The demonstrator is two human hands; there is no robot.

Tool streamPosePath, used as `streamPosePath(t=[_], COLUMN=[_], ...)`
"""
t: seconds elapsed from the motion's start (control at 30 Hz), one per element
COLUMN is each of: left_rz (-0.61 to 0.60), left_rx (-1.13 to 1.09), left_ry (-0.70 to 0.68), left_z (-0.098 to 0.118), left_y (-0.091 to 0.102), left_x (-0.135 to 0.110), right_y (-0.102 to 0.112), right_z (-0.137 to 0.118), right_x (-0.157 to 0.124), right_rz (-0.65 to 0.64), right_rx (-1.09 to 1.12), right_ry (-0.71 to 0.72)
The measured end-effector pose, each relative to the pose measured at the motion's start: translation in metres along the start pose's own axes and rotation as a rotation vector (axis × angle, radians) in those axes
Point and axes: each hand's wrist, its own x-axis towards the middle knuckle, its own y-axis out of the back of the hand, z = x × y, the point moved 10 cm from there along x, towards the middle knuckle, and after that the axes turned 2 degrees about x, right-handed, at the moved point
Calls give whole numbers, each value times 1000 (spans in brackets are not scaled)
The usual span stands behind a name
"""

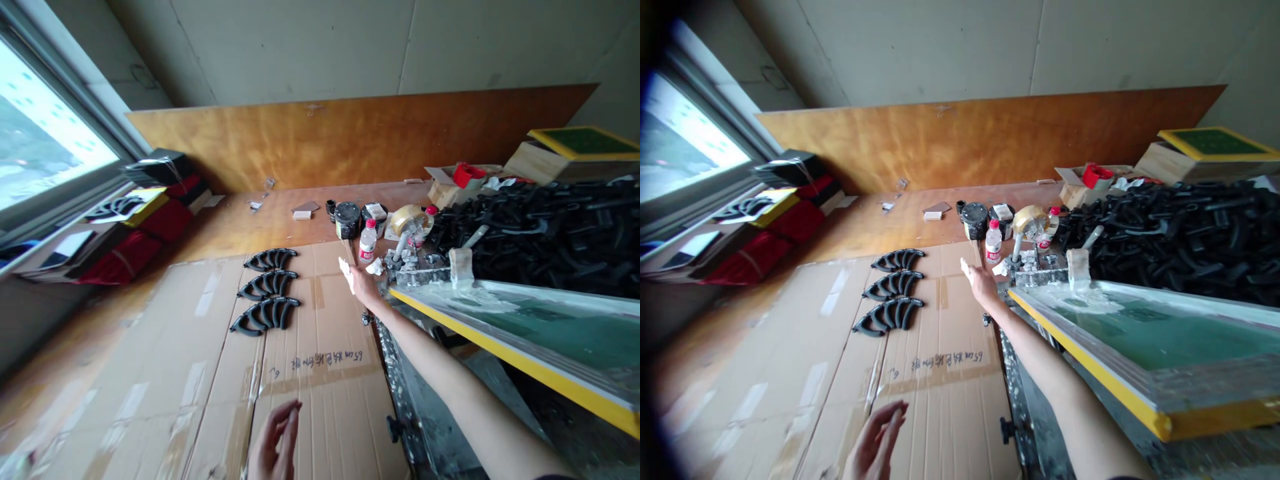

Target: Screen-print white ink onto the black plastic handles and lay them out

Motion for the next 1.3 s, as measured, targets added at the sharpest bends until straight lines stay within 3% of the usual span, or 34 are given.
streamPosePath(t=[0.1,0.2,0.33,0.47,0.57,0.77,0.87,1.07,1.17,1.3], left_rz=[-62,-157,-361,-472,-580,-607,-657,-911,-932,-740], left_rx=[-66,-253,-455,-573,-514,-454,-422,-374,-191,-16], left_ry=[-11,-21,1,92,38,12,8,63,-45,-229], left_z=[32,65,89,84,82,68,65,55,55,78], left_y=[-28,-64,-112,-134,-142,-145,-154,-198,-228,-275], left_x=[20,36,41,41,42,56,59,68,101,186], right_y=[-7,-6,13,41,49,37,28,18,24,41], right_z=[-32,-51,-57,-57,-52,-22,-20,3,20,40], right_x=[-45,-91,-128,-146,-157,-184,-194,-215,-230,-253], right_rz=[-112,-215,-203,-46,9,-27,-38,127,258,399], right_rx=[326,747,843,687,634,879,955,1154,1230,1111], right_ry=[77,50,37,142,122,-300,-409,-595,-655,-710])
